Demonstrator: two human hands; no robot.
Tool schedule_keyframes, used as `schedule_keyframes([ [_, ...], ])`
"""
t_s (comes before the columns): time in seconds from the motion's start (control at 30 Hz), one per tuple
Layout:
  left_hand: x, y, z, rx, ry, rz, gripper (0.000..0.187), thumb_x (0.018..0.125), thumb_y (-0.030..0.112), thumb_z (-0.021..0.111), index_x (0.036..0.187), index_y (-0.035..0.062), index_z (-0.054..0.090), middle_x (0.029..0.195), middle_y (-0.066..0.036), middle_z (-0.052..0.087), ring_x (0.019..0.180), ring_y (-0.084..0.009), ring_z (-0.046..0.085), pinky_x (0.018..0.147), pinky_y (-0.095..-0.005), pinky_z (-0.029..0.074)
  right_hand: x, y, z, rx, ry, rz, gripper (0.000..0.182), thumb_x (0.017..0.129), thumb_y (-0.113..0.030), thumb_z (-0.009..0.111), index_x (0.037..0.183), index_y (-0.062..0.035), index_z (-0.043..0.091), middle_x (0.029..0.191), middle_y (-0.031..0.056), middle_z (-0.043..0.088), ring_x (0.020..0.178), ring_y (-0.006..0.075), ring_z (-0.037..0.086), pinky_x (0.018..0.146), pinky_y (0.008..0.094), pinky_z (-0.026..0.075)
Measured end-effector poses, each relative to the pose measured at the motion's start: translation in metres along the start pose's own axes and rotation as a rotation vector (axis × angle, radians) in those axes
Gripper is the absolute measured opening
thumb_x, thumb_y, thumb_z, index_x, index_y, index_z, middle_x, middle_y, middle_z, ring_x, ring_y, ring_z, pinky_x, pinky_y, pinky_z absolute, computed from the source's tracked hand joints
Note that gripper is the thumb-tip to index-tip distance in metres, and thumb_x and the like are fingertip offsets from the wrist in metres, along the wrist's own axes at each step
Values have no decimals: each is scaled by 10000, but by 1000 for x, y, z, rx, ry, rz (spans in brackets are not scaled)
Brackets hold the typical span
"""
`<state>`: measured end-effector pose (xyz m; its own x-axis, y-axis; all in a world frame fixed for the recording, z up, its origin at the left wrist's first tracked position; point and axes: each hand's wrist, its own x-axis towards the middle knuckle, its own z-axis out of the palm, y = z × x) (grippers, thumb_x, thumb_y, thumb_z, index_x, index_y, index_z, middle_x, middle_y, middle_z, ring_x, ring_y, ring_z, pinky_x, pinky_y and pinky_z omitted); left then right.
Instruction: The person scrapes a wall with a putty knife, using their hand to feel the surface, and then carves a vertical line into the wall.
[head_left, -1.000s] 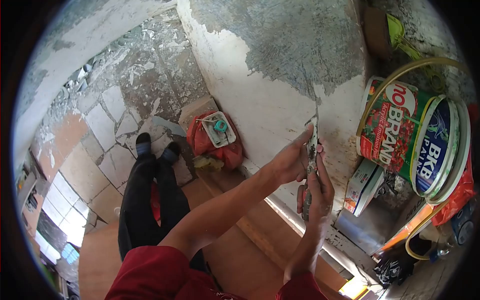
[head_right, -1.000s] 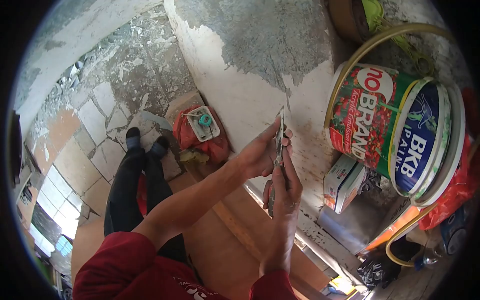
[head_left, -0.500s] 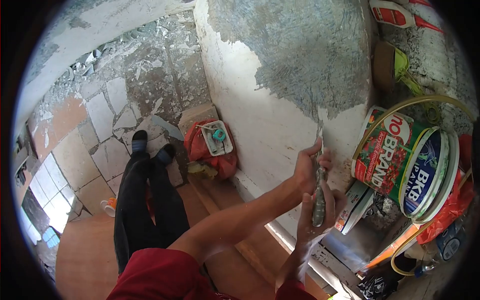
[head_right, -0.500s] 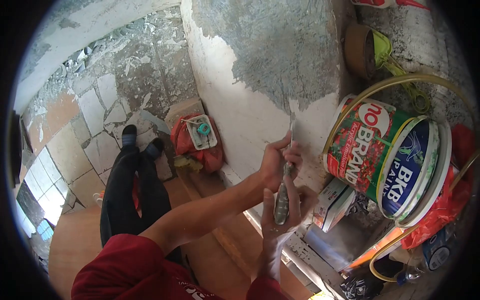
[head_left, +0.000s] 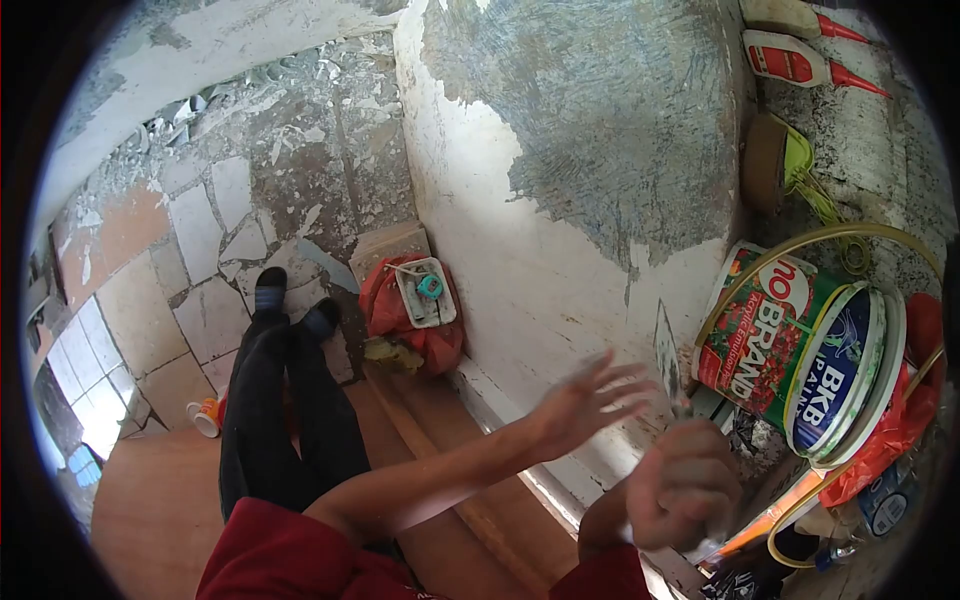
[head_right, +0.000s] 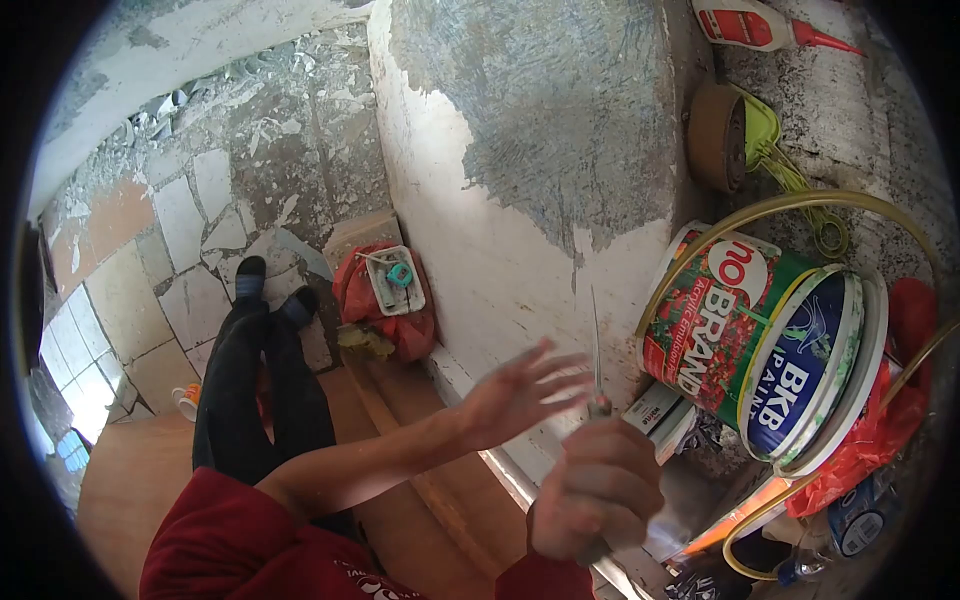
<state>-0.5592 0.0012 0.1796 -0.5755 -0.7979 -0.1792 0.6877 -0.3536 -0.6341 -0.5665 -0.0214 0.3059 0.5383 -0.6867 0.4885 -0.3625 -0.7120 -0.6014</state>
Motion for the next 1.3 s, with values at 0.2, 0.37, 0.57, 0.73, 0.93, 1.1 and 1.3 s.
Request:
schedule_keyframes([
  [0.2, -5, 2, -47, 263, 167, 328, 531, 986, 270, 432, 1375, 84, 123, 1394, -158, 360, 1242, -296, 441, 1037, -427, 386, -7, 54, 26, -221, -106, 20, 346, 847, -156, 526, 534, -38, 440, 513, 93, 495, 450, 223, 513, 473, 337, 450],
  [0.37, 5, -1, -45, 473, 201, 237, 653, 959, 325, 485, 1417, 105, 76, 1456, -144, 273, 1290, -276, 383, 1052, -418, 356, -22, 30, 13, -404, -172, 204, 375, 848, -184, 534, 519, -43, 420, 504, 83, 482, 461, 217, 515, 477, 338, 447],
  [0.57, 3, -21, -62, 564, 168, 155, 770, 931, 366, 527, 1449, 112, 17, 1495, -134, 203, 1329, -290, 330, 1083, -432, 310, -2, 40, 22, -282, -64, 39, 328, 844, -124, 487, 541, -42, 395, 513, 78, 483, 451, 188, 482, 441, 310, 387],
  [0.73, -10, -23, -69, 549, 264, 92, 744, 942, 318, 506, 1451, 113, 4, 1501, -141, 195, 1332, -306, 332, 1081, -430, 324, -1, 48, 16, -250, -82, -107, 295, 844, -67, 469, 571, -69, 356, 494, 48, 440, 418, 188, 452, 412, 301, 384],
  [0.93, -19, -18, -77, 539, 291, 113, 722, 946, 293, 490, 1444, 109, 0, 1500, -150, 193, 1315, -319, 359, 1071, -435, 341, -2, 24, -3, -118, -42, -95, 246, 826, -28, 504, 590, -55, 440, 508, 74, 469, 430, 199, 479, 403, 338, 387],
  [1.1, -23, -10, -81, 488, 327, 153, 724, 938, 257, 489, 1442, 90, -4, 1505, -159, 178, 1308, -335, 371, 1065, -438, 351, -8, 49, -2, -337, -21, 61, 240, 841, -63, 509, 611, -91, 444, 593, 79, 520, 555, 222, 543, 552, 292, 452],
  [1.3, -30, -4, -74, 514, 321, 163, 689, 951, 246, 472, 1441, 98, 10, 1493, -168, 192, 1280, -313, 406, 1063, -429, 361, 26, 7, -16, -149, -304, 7, 232, 832, -51, 469, 604, -75, 434, 590, 63, 484, 526, 169, 500, 497, 301, 410],
])
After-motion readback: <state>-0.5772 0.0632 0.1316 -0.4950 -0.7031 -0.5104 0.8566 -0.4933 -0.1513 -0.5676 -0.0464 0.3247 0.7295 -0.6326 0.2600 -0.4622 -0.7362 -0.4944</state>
